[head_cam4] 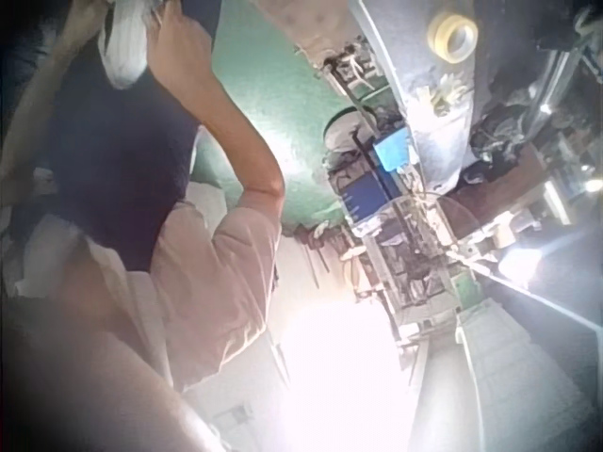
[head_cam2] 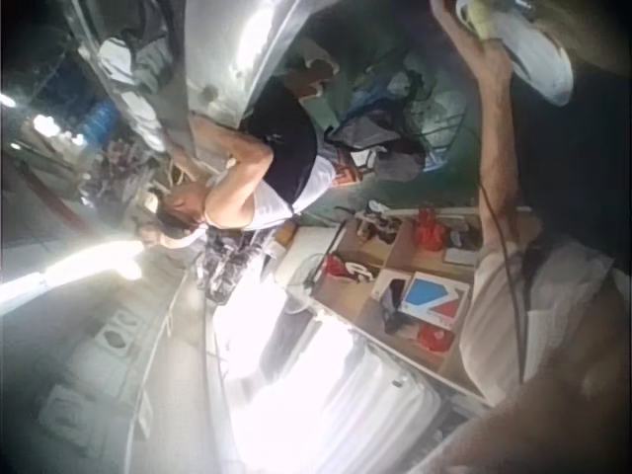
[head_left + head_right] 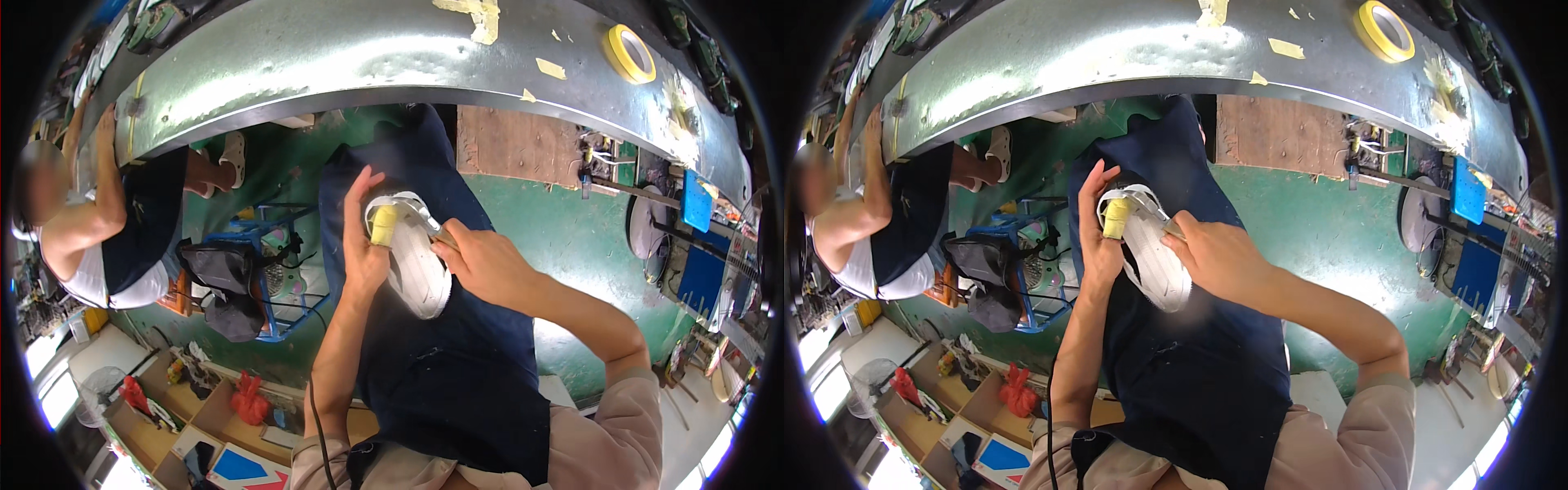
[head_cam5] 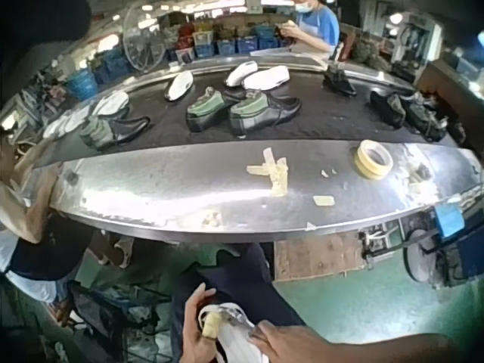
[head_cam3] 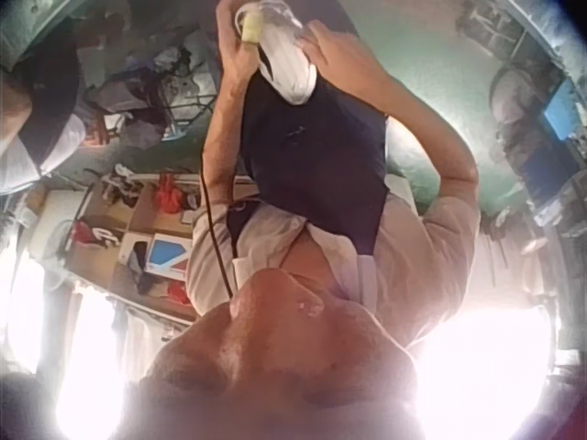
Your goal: Manually scraping and preparing shoe soles and uppers for bonding on a factory assembly line.
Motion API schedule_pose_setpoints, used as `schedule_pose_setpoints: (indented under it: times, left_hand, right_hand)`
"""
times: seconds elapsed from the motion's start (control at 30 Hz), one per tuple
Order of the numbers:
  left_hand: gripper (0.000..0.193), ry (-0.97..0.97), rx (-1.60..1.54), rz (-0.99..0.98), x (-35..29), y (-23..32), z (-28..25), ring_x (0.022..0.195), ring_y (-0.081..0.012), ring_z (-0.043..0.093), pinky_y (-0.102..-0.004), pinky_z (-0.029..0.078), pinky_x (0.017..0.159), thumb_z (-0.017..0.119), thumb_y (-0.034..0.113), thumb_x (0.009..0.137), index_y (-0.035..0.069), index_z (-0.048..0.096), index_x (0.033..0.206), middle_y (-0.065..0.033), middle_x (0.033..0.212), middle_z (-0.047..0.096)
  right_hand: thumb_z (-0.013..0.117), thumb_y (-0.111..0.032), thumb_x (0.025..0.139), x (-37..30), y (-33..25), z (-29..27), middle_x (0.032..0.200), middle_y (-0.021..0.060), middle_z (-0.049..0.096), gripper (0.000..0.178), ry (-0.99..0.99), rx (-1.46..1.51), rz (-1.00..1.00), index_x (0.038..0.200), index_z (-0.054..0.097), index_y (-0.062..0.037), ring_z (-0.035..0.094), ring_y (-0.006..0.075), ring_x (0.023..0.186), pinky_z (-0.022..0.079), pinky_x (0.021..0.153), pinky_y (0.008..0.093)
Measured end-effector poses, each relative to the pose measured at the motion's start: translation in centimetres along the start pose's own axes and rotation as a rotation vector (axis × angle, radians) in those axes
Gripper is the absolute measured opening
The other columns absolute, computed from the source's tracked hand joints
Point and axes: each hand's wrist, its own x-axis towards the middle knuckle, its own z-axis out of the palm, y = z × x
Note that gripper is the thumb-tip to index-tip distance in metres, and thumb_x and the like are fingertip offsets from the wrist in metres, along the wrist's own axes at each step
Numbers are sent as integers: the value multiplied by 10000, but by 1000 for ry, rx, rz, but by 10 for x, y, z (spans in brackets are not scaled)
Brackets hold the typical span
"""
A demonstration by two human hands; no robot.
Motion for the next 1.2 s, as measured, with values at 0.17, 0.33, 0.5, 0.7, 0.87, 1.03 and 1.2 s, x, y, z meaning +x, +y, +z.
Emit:
schedule_pose_setpoints:
  times: [0.17, 0.33, 0.5, 0.7, 0.87, 1.03, 1.2]
  left_hand:
    - [467, -52, -280, -364, 11, 6, 10, 1298, -173, 570, -312, 427, 1136, 518, 70, 1091, 93, 524, 1557, -81, 1452, 592]
    - [461, -13, -77, -197, 11, -21, 19, 1452, -274, 474, -379, 309, 1257, 438, -51, 1028, 36, 550, 1467, -146, 1507, 550]
    - [460, -45, -185, -200, 9, -27, 20, 1488, -284, 429, -387, 298, 1267, 430, 39, 1065, 61, 515, 1516, -167, 1543, 513]
    - [458, -58, -519, -445, 8, -23, 5, 1174, -192, 658, -324, 520, 1044, 446, 127, 1103, 108, 502, 1557, -93, 1289, 675]
    - [480, -149, -293, -410, 16, -36, 2, 1222, -218, 656, -369, 516, 1093, 485, 195, 1117, 128, 483, 1592, -103, 1344, 675]
    - [535, 36, -633, -390, -13, -40, 3, 1501, -243, 487, -384, 368, 1268, 402, 169, 1136, 63, 422, 1660, -127, 1663, 478]
    - [620, 42, -571, -453, -61, -24, 25, 1596, -214, 374, -341, 295, 1304, 376, 9, 1125, 90, 299, 1735, -111, 1756, 369]
  right_hand:
    - [571, -291, 1127, 9, 3, -1, 740, 188, 703, 289, -43, -200, 24, 1061, 556, -10, 722, 413, 698, 551, 621, 522]
    - [604, -286, 1113, 5, -6, -22, 739, 169, 704, 272, 6, -196, -21, 1042, 575, -25, 721, 373, 656, 547, 582, 480]
    - [610, -285, 1105, 37, 8, 18, 771, 157, 716, 245, 366, -122, -55, 1063, 580, -45, 720, 361, 655, 535, 563, 474]
    - [554, -274, 1126, 21, 12, -16, 786, 214, 702, 258, -85, -32, -3, 1105, 576, -18, 721, 424, 771, 543, 693, 553]
    - [641, -100, 929, -4, -17, -6, 948, 174, 713, 116, -394, -511, -552, 969, 667, 6, 723, 359, 866, 610, 732, 441]
    - [634, -96, 940, 3, -1, -20, 921, 161, 703, 109, -566, -317, -366, 945, 657, 11, 724, 333, 860, 604, 731, 430]
    - [623, -89, 979, -5, 1, -26, 941, 164, 664, 113, -303, -514, -304, 1036, 633, 7, 699, 350, 891, 586, 753, 457]
